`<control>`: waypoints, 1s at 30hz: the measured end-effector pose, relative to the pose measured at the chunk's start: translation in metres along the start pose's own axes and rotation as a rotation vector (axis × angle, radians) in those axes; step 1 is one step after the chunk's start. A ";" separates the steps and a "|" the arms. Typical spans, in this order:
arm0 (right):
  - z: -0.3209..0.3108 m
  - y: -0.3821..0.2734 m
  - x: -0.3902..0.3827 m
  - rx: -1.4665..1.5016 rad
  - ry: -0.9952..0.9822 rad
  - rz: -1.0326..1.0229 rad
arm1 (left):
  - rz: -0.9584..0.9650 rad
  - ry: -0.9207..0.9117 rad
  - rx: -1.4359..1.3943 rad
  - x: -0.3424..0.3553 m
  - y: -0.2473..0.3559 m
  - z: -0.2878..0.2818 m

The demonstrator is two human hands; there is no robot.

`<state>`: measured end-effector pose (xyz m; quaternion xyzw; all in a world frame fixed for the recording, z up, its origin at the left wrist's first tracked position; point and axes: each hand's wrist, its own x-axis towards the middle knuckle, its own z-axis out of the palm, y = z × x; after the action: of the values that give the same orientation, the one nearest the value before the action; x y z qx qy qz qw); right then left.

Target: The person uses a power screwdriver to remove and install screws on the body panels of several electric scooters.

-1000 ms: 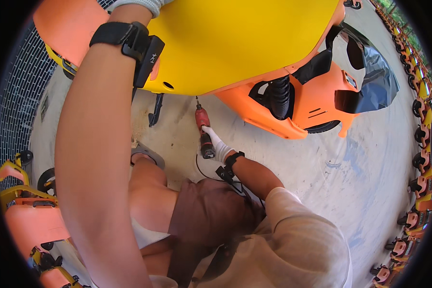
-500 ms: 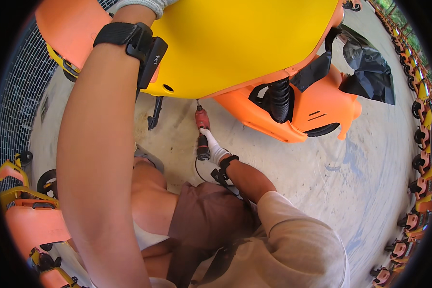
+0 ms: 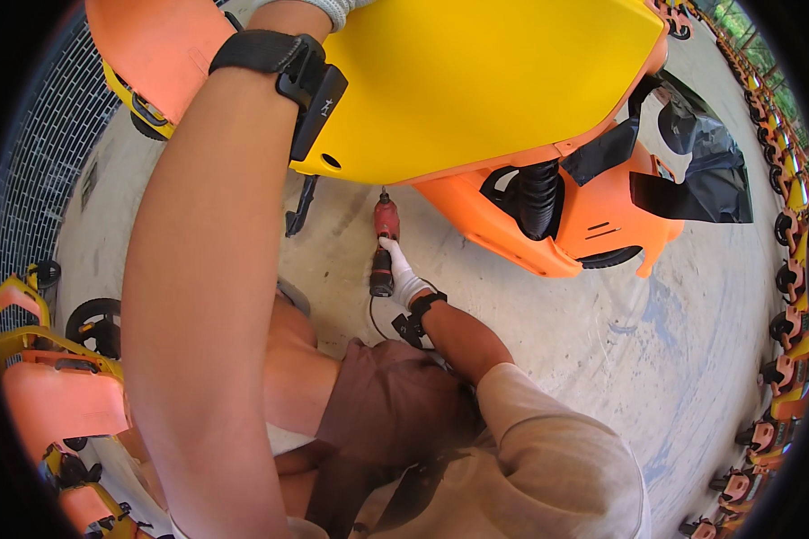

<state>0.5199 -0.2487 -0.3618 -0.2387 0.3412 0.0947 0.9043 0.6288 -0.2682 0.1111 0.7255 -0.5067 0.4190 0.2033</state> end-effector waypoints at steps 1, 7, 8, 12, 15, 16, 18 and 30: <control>-0.001 -0.001 0.002 -0.003 -0.001 0.002 | 0.004 0.011 -0.009 0.000 0.001 -0.001; -0.001 -0.001 0.002 -0.021 -0.057 0.009 | -0.070 -0.008 -0.061 -0.003 0.003 -0.005; -0.001 0.000 0.002 -0.025 -0.055 0.010 | -0.074 -0.006 -0.061 -0.004 0.003 -0.005; 0.006 0.000 0.000 0.038 -0.070 -0.014 | -0.062 0.027 -0.089 -0.004 0.002 -0.005; 0.007 -0.002 0.000 0.043 -0.051 -0.018 | -0.039 0.040 -0.074 -0.003 0.000 -0.006; 0.008 -0.003 -0.001 0.030 -0.047 -0.027 | -0.034 0.031 -0.054 -0.003 0.000 -0.006; 0.008 -0.004 -0.004 0.031 -0.041 -0.027 | -0.047 0.046 -0.069 -0.004 -0.001 -0.006; -0.007 -0.011 -0.053 -0.273 0.190 -0.012 | -0.059 0.055 -0.084 -0.013 0.000 -0.014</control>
<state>0.4797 -0.2624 -0.3269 -0.3694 0.4076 0.1120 0.8275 0.6217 -0.2510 0.1086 0.7191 -0.4965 0.4110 0.2598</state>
